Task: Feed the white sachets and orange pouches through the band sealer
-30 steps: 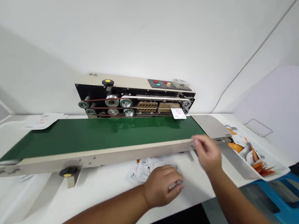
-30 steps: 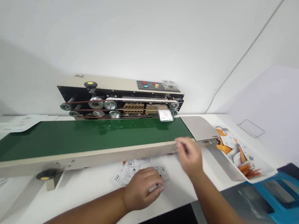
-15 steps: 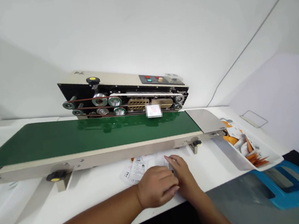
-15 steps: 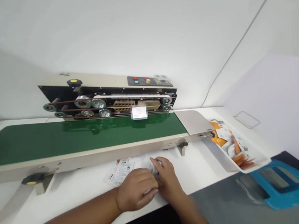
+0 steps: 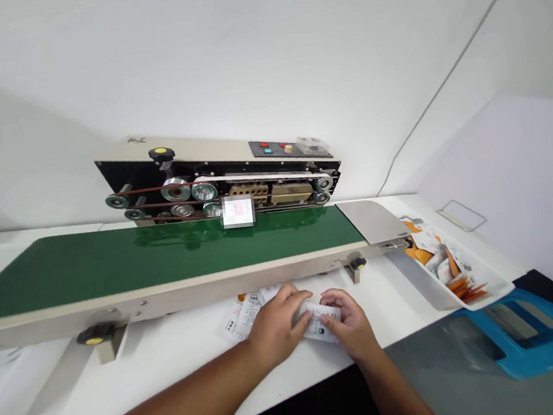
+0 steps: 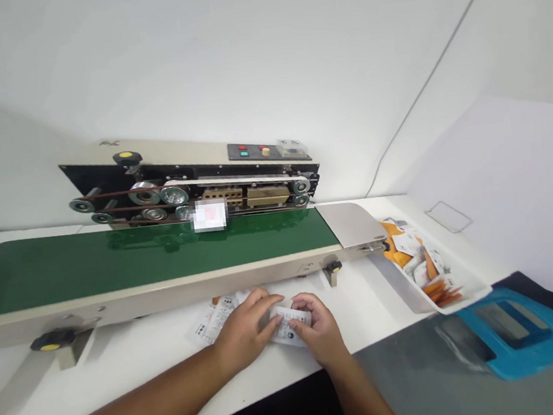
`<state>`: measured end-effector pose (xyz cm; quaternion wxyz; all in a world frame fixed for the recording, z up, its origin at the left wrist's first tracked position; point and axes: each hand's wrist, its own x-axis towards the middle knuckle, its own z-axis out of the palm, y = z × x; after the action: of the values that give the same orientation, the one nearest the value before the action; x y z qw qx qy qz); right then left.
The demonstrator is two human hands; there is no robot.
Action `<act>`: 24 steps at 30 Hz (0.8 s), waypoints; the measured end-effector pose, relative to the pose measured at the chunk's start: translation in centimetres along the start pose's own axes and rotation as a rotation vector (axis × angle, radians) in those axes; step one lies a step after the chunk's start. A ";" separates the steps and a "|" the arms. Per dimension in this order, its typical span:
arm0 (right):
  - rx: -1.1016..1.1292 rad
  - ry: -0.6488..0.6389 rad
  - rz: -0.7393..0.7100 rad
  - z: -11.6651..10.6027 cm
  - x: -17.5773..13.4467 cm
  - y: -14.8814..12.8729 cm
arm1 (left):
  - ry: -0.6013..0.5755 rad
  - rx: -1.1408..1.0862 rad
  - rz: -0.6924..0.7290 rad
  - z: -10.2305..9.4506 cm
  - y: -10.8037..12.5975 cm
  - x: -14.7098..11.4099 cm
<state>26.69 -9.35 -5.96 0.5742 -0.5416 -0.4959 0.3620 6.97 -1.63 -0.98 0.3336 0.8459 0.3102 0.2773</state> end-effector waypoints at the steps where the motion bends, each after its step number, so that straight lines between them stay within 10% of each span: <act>1: 0.001 0.017 0.004 -0.1 -0.1 0.0 | -0.013 -0.044 0.000 0.0 0.0 0.1; 17: -0.098 0.374 -0.152 -0.3 -0.9 -0.2 | 0.091 -0.707 -0.250 0.6 -0.4 1.0; 24: -0.197 0.117 -0.017 0.1 -0.4 -2.9 | 0.021 -0.983 -0.226 1.2 0.5 0.6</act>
<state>26.17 -10.13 -3.22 0.5493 -0.6114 -0.4993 0.2743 8.30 -1.98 -1.22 0.7172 0.5472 0.2361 0.3611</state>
